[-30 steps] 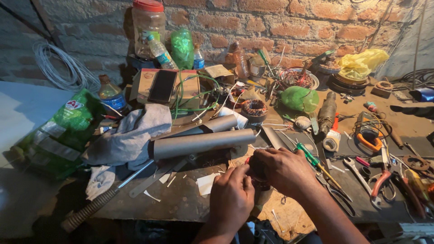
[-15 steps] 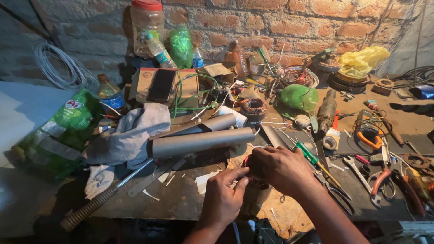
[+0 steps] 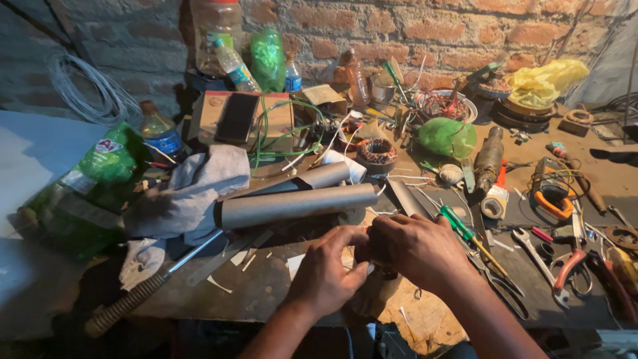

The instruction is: The person winds copper wire around a cylindrical core, using a screwdriver to adjust the winding and hands to secure the wire. The person continues to wrap and adjust the wire throughout the clip.

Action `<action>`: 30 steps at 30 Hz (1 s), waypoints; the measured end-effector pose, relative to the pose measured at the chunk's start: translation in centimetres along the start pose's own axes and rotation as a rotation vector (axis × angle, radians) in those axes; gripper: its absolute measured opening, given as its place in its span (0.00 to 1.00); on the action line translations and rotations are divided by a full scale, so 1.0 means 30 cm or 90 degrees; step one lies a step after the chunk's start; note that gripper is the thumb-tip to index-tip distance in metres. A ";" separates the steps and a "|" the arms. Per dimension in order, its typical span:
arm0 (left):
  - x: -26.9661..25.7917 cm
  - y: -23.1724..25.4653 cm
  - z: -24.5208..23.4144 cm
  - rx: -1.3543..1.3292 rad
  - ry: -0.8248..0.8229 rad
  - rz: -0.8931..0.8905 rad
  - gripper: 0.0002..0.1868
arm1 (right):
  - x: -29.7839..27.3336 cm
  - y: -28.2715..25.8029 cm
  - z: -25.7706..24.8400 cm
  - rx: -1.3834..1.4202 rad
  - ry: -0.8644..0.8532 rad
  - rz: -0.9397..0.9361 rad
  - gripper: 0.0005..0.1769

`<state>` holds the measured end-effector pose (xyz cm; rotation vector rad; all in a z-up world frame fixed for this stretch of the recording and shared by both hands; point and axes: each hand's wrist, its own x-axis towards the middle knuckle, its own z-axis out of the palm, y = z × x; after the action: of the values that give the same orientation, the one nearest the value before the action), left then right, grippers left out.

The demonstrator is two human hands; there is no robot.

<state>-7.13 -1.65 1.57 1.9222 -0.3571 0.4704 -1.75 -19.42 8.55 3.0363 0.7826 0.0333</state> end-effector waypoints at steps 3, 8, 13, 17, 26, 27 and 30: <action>0.005 -0.012 -0.002 0.022 -0.006 0.042 0.25 | -0.006 0.009 0.013 -0.010 0.001 0.000 0.22; 0.000 -0.018 0.008 0.043 0.005 0.079 0.28 | 0.001 0.016 0.023 0.017 0.083 -0.052 0.28; -0.001 -0.018 0.016 0.047 -0.008 0.060 0.26 | -0.006 0.008 0.019 0.018 0.058 -0.021 0.27; 0.011 -0.008 0.032 0.113 -0.049 -0.049 0.29 | -0.012 -0.009 -0.006 0.024 0.053 -0.030 0.19; 0.005 -0.020 -0.012 0.051 -0.089 0.037 0.31 | -0.006 0.006 0.008 0.015 0.040 -0.028 0.21; 0.015 -0.020 -0.019 0.065 -0.094 0.046 0.28 | -0.006 0.009 0.013 0.019 0.057 -0.038 0.23; 0.036 -0.011 -0.025 0.134 -0.113 0.006 0.24 | 0.000 0.012 0.027 0.023 0.086 -0.048 0.28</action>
<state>-6.16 -0.85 2.06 2.1743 -0.4466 0.3553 -1.56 -19.74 7.73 3.0623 0.9148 0.2275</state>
